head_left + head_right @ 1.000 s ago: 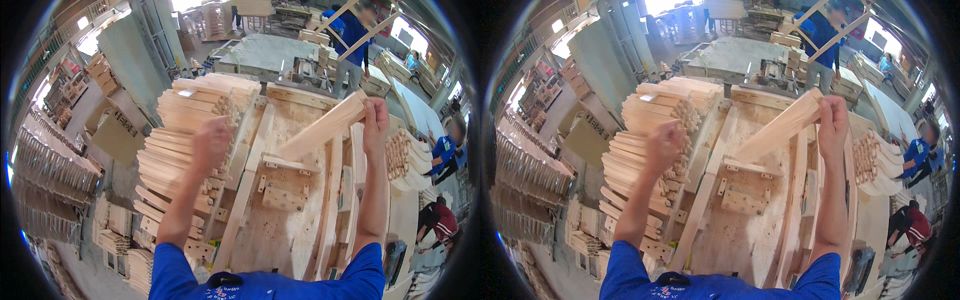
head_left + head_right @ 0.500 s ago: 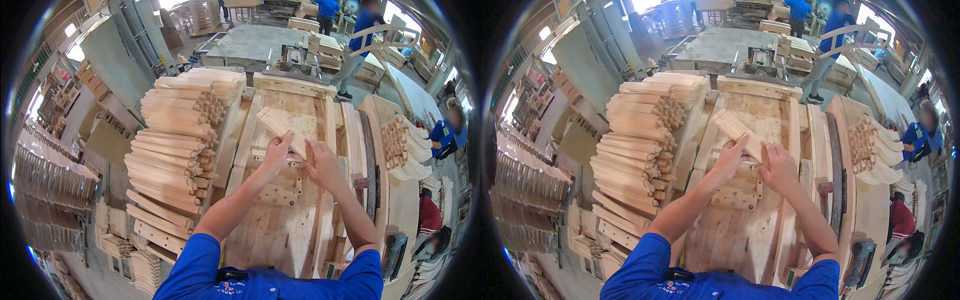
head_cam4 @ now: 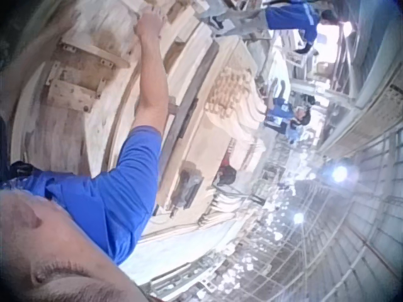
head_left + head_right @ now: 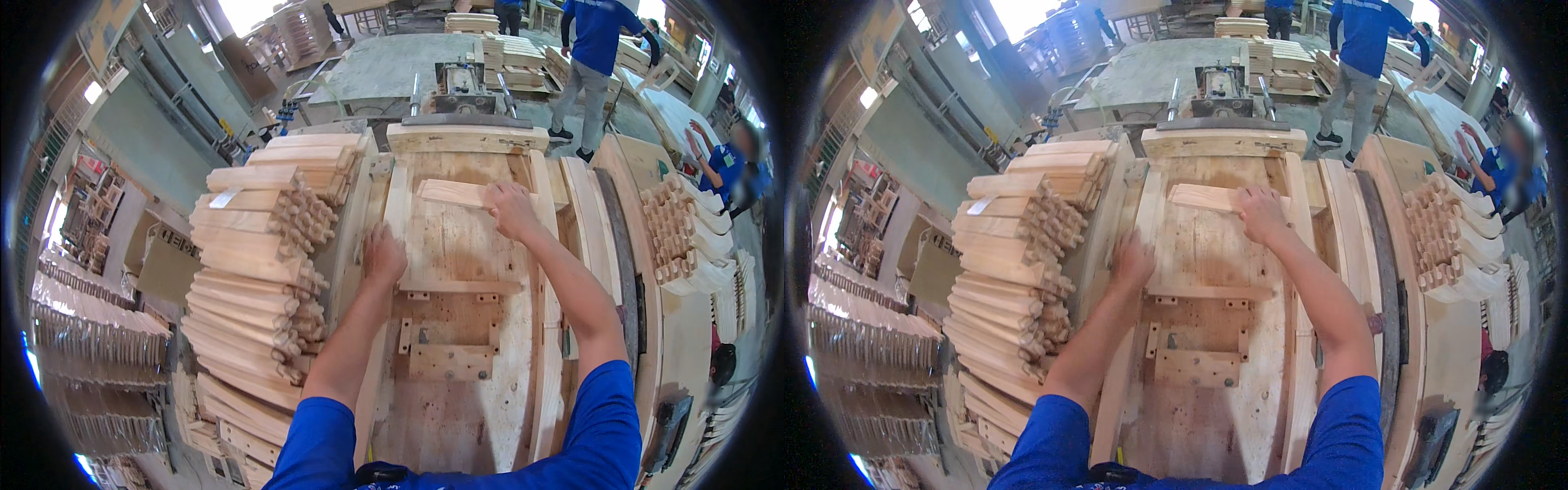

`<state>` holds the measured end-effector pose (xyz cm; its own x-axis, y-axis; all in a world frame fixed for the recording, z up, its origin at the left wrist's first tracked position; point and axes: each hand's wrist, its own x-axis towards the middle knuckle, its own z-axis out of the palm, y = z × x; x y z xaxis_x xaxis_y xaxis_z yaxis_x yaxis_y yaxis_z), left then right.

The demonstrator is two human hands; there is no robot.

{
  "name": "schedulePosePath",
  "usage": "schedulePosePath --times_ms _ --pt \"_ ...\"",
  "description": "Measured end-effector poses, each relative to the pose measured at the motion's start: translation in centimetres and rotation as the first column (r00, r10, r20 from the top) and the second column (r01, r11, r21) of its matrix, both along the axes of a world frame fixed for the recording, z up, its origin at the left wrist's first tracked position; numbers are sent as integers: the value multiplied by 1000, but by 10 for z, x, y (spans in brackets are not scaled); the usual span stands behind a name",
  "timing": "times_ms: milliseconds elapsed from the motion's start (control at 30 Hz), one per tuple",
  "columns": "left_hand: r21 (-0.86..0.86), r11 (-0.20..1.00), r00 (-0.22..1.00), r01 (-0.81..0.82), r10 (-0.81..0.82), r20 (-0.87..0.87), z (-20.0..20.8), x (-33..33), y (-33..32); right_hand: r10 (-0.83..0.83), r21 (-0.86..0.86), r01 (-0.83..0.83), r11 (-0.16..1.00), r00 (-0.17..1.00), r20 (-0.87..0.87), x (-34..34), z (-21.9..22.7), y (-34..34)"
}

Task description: The person assembles wooden chair frames by inserting slats into pre-drilled holes and securing them with a nail gun. They repeatedly pick up slats, align them, and fasten them to the frame while other workers handle similar tasks nearby.

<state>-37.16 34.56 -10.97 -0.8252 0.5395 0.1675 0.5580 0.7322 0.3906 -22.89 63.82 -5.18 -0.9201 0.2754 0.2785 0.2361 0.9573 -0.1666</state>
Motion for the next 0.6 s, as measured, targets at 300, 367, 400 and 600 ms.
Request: schedulePosePath --times_ms 300,367,400,600 --pt "6 996 989 -88 87 117 -11 -16 -9 55 -165 -29 986 986 155 -8 -6 -35" --pt "61 994 968 -95 78 240 16 -19 8 26 -218 -13 976 998 58 34 -6 -37" --pt "79 992 953 -97 70 295 34 -16 14 6 -251 -5 968 1000 4 57 -5 -39" --pt "499 859 990 113 -137 12 69 53 -14 249 -295 -226 928 968 41 156 16 -98"
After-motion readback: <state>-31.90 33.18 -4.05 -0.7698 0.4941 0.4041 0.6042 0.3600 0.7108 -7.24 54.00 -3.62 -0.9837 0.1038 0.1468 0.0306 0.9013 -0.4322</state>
